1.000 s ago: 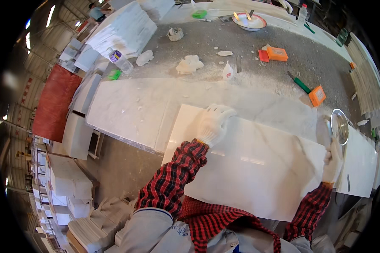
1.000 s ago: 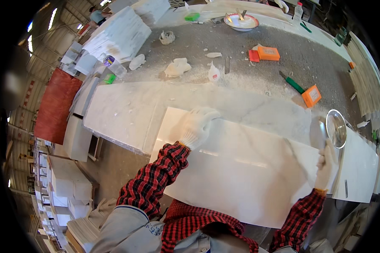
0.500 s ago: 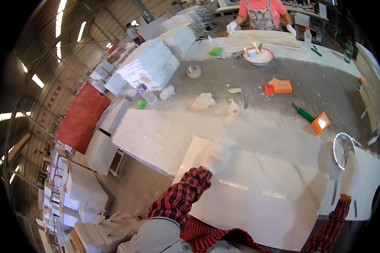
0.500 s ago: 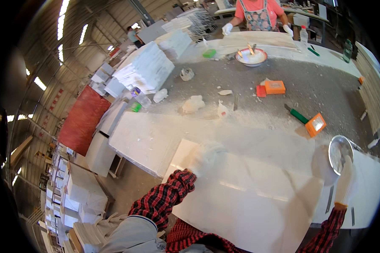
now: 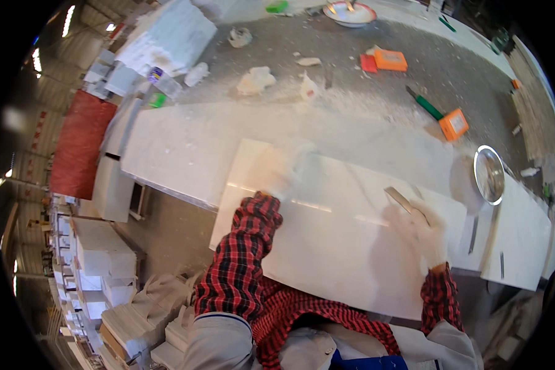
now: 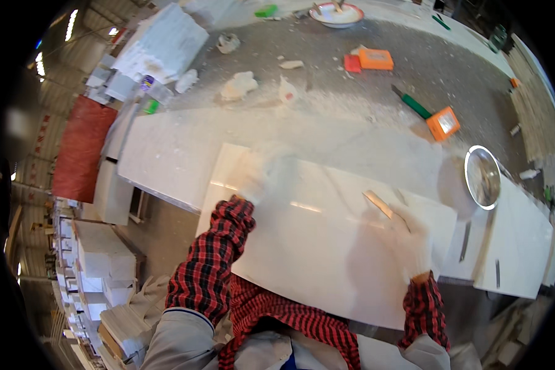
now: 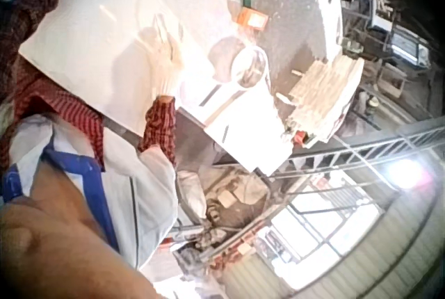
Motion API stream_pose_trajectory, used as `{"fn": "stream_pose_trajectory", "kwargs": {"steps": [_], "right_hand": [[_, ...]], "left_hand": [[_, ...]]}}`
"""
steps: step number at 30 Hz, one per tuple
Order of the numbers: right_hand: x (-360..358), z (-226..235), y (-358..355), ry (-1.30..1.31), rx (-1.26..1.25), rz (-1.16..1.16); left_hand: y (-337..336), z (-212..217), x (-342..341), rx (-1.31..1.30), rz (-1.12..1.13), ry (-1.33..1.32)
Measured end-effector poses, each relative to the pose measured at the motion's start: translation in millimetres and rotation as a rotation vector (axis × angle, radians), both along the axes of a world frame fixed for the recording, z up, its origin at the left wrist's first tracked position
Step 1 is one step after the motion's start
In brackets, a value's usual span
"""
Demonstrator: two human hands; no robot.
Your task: The person uses a metal scraper to remove residue from the surface of a large white rectangular panel. They repeatedly scrape different areas, lift and reposition the panel, and continue scraping until the clip ends.
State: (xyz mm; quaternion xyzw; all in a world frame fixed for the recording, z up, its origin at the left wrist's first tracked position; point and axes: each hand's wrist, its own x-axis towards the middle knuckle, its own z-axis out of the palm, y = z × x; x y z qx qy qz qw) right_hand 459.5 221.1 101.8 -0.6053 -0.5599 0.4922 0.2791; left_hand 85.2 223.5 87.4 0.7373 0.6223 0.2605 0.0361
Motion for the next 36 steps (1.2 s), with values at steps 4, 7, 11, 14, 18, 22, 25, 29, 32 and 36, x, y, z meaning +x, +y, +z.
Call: {"fn": "stream_pose_trajectory", "kwargs": {"steps": [4,7,11,14,18,22,25,29,32,36], "right_hand": [[3,-34,-10,-0.184,0.295,0.064],[2,-48,-9,-0.185,0.269,0.064],[-7,-72,-4,-0.212,0.455,0.090],[-14,-87,-13,-0.236,0.488,0.080],[-22,-105,-11,-0.221,0.509,0.125],[-26,-115,-22,-0.225,0.462,0.110],[-28,-117,-28,-0.204,0.464,0.097],[-38,-120,-37,-0.182,0.409,0.054],[-45,-112,-40,-0.200,0.395,0.056],[-48,-115,-31,-0.234,0.422,0.087]], "left_hand": [[6,-20,-3,0.138,0.059,-0.068],[-1,-31,2,0.114,0.154,-0.171],[-10,-39,1,-0.043,0.319,-0.238],[-39,-32,-13,-0.030,0.259,-0.249],[-96,-45,-68,0.062,0.127,-0.185],[-185,-68,-120,0.110,0.417,-0.521],[-240,-78,-152,0.192,0.637,-0.577],[-282,-88,-163,0.116,0.838,-0.911],[-279,-93,-153,0.068,0.821,-1.035],[-266,-112,-152,0.091,0.912,-1.235]]}}
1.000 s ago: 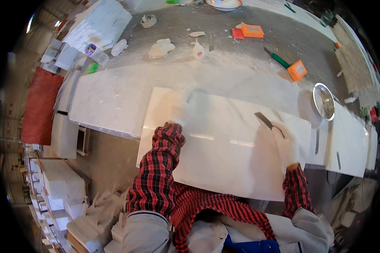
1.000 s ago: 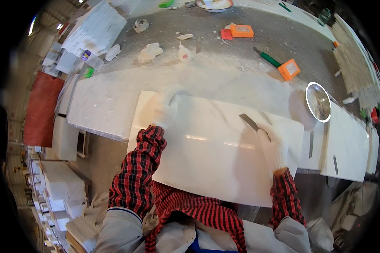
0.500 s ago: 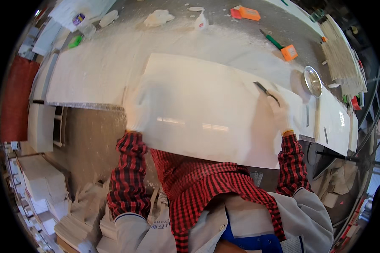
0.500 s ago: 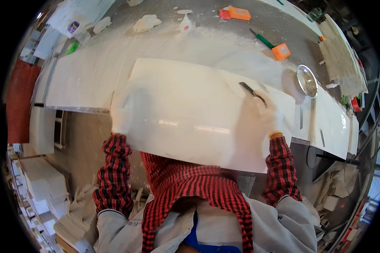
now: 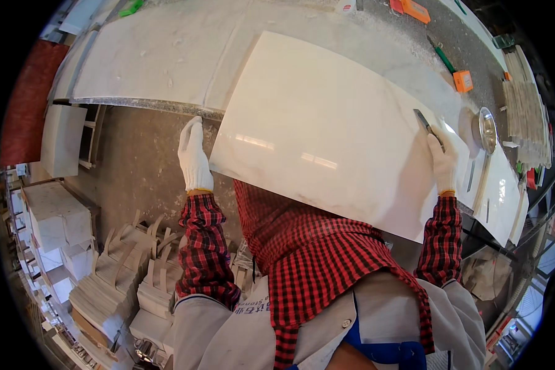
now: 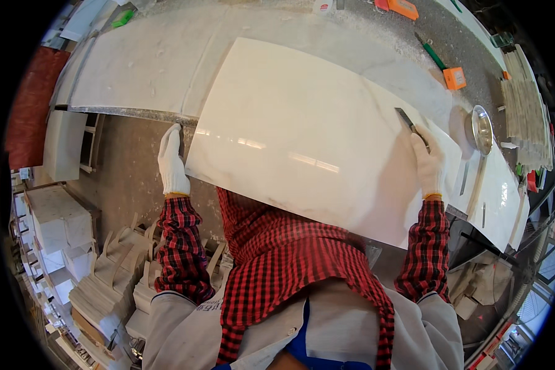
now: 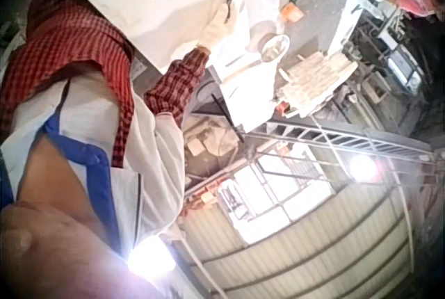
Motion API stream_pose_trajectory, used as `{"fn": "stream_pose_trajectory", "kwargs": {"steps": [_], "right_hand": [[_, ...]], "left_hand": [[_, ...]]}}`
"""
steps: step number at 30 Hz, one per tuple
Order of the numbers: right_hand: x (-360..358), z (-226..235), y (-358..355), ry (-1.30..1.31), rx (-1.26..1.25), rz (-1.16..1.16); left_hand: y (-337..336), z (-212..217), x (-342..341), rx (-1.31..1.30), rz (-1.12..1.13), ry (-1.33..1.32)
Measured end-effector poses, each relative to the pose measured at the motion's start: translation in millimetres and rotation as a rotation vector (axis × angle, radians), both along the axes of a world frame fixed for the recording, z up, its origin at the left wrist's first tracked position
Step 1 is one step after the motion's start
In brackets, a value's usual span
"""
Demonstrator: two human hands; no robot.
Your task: The person uses a metal scraper to remove residue from the surface of a large white rectangular panel. They repeatedly scrape different areas, lift and reposition the panel, and continue scraping until the clip ends.
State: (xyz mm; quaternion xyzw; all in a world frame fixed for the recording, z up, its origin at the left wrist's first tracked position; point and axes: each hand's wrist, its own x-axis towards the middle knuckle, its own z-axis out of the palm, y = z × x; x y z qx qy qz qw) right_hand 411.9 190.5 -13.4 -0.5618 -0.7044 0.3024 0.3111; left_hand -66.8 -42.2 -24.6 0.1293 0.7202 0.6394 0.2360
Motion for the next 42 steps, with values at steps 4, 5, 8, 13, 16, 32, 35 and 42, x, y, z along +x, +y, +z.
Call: {"fn": "stream_pose_trajectory", "kwargs": {"steps": [4,5,8,13,16,32,35,42], "right_hand": [[0,3,-1,-0.020,0.004,0.005],[1,2,0,-0.011,-0.009,0.001],[8,1,3,-0.020,-0.027,-0.003],[-31,20,15,0.021,-0.051,0.017],[-57,42,23,-0.096,-0.058,0.032],[-95,41,41,-0.344,0.187,0.289],[-87,37,41,-0.421,0.264,0.326],[-56,36,60,-0.046,-0.057,0.384]], "left_hand": [[3,-24,-8,0.140,0.001,-0.063],[3,-24,-8,0.103,-0.004,-0.022],[12,-15,2,0.031,-0.022,0.064],[28,2,13,-0.024,0.044,0.150],[41,16,32,-0.083,0.076,0.173],[66,22,38,-0.238,-0.001,0.290],[64,22,35,-0.231,-0.018,0.308],[46,39,8,-0.385,-0.088,0.495]]}}
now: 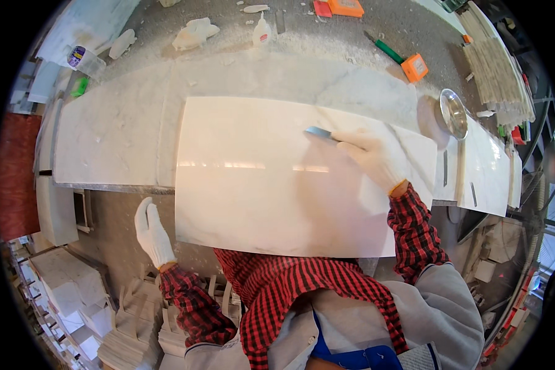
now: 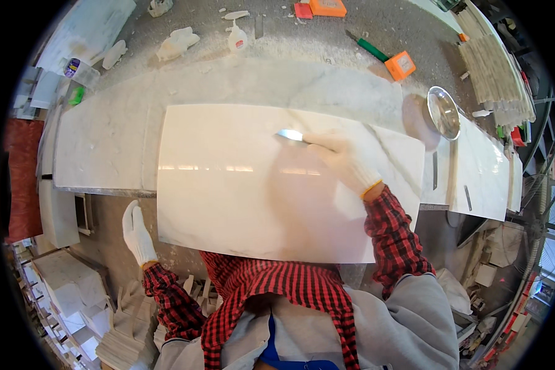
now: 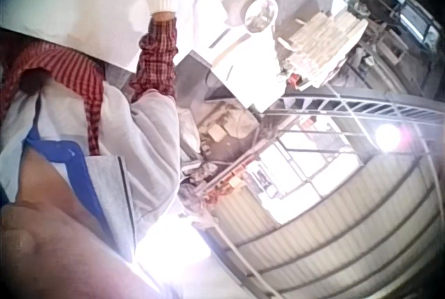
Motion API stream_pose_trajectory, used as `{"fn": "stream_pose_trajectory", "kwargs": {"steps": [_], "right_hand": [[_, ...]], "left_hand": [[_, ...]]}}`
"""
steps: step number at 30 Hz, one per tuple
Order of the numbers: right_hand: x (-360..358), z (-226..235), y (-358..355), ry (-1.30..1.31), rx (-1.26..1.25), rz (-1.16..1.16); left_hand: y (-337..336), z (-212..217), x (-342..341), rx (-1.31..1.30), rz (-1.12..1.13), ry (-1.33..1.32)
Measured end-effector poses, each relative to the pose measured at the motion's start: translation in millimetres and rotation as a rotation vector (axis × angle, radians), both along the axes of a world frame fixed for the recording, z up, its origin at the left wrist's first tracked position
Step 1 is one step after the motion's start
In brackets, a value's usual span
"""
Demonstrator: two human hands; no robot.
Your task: The person uses a metal scraper to remove residue from the surface of a large white rectangular panel. They repeatedly scrape different areas, lift and reposition the panel, and continue scraping until the clip ends.
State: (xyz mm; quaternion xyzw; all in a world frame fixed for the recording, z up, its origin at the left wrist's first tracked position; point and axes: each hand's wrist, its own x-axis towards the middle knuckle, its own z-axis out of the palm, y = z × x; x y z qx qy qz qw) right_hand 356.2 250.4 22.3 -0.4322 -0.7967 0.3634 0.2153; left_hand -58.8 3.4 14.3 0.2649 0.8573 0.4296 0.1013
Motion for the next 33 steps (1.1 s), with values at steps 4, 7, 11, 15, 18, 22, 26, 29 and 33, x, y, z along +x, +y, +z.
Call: {"fn": "stream_pose_trajectory", "kwargs": {"steps": [4,7,11,15,18,22,26,29,33], "right_hand": [[6,21,3,0.040,0.130,-0.103],[7,23,6,0.051,0.110,-0.239],[16,4,15,0.044,0.264,-0.349],[15,12,19,0.060,0.398,-0.363],[20,20,22,0.072,0.403,-0.380],[26,25,30,0.110,0.347,-0.409],[27,36,40,0.136,0.169,-0.461],[29,34,45,0.105,0.263,-0.439],[36,32,55,0.094,0.353,-0.423]], "left_hand": [[19,36,1,0.104,-0.048,-0.009],[65,56,20,0.129,-0.165,-0.076],[144,68,58,0.165,-0.394,-0.229],[238,43,68,0.029,-0.560,-0.123],[308,14,72,-0.047,-0.605,0.080],[366,19,103,-0.029,-0.573,0.451],[410,21,121,-0.127,-0.480,0.616],[426,14,110,-0.087,-0.471,0.655],[418,28,124,0.203,-0.439,0.301]]}}
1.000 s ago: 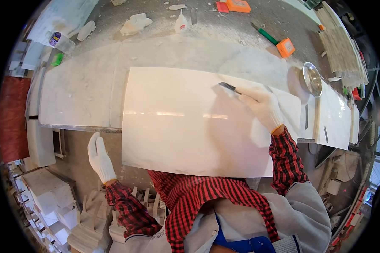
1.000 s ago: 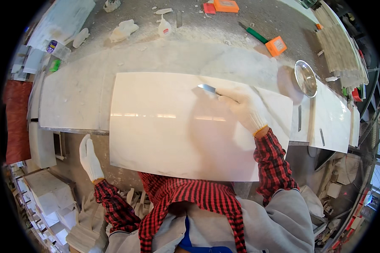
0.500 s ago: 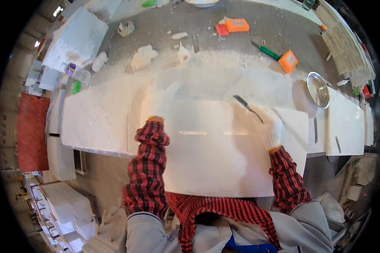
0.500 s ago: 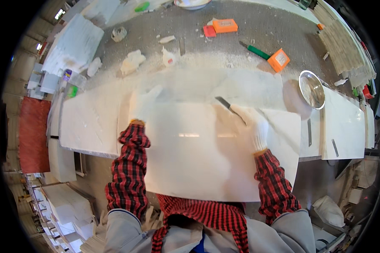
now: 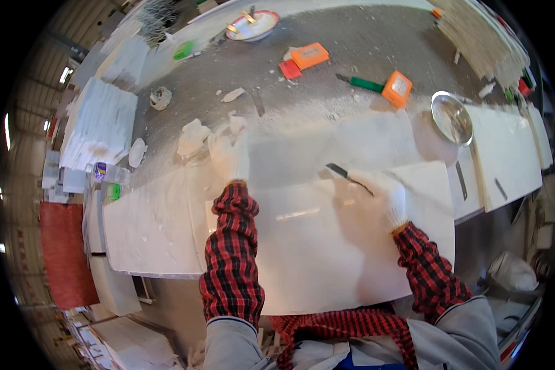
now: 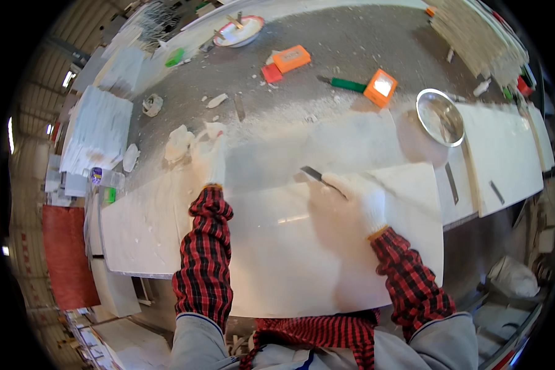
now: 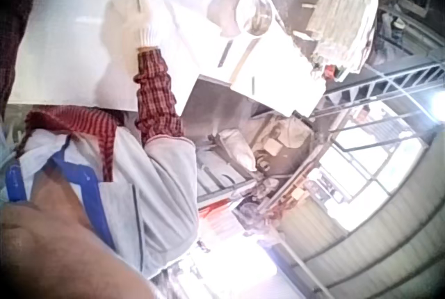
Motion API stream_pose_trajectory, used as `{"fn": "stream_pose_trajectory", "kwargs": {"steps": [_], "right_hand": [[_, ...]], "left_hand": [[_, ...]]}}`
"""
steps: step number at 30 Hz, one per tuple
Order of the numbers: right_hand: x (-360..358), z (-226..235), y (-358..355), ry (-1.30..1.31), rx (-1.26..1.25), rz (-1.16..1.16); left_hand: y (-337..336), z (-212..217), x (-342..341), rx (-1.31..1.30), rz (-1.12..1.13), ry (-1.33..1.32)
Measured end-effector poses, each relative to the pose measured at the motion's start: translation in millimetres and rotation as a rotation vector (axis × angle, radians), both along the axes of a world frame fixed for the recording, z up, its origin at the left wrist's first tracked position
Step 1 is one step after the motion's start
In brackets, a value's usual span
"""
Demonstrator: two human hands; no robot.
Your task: The person uses a metal scraper to remove residue from the surface of a large white rectangular panel. They repeatedly scrape different areas, lift and reposition the panel, and continue scraping until the clip ends.
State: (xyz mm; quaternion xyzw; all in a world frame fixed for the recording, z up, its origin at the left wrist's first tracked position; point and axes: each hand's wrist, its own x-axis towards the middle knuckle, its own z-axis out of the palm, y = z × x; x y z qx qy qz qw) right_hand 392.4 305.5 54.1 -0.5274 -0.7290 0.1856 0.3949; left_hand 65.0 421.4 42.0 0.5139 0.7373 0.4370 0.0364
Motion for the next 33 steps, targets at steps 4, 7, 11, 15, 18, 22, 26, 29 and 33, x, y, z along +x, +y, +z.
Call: {"fn": "stream_pose_trajectory", "kwargs": {"steps": [4,7,11,15,18,22,26,29,33], "right_hand": [[9,-19,9,0.032,0.021,-0.004],[12,-28,10,0.014,0.020,-0.006],[11,-26,5,0.001,-0.019,-0.026],[11,-30,5,0.008,0.003,-0.034],[11,-30,5,0.030,-0.018,-0.032],[15,-32,4,0.011,-0.007,-0.025],[17,-35,5,-0.014,0.030,-0.022],[17,-36,5,-0.003,0.032,-0.021],[19,-37,6,0.028,-0.012,-0.024]], "left_hand": [[-53,46,20,0.012,-0.147,-0.508],[-111,56,25,0.019,-0.271,-0.636],[-184,57,43,-0.268,-0.243,-0.726],[-220,49,60,-0.551,-0.162,-0.654],[-226,46,74,-0.645,-0.145,-0.651],[-223,37,74,-0.701,-0.179,-0.543],[-213,44,82,-0.736,-0.214,-0.456],[-213,40,81,-0.741,-0.219,-0.443],[-208,37,80,-0.770,-0.232,-0.434]]}}
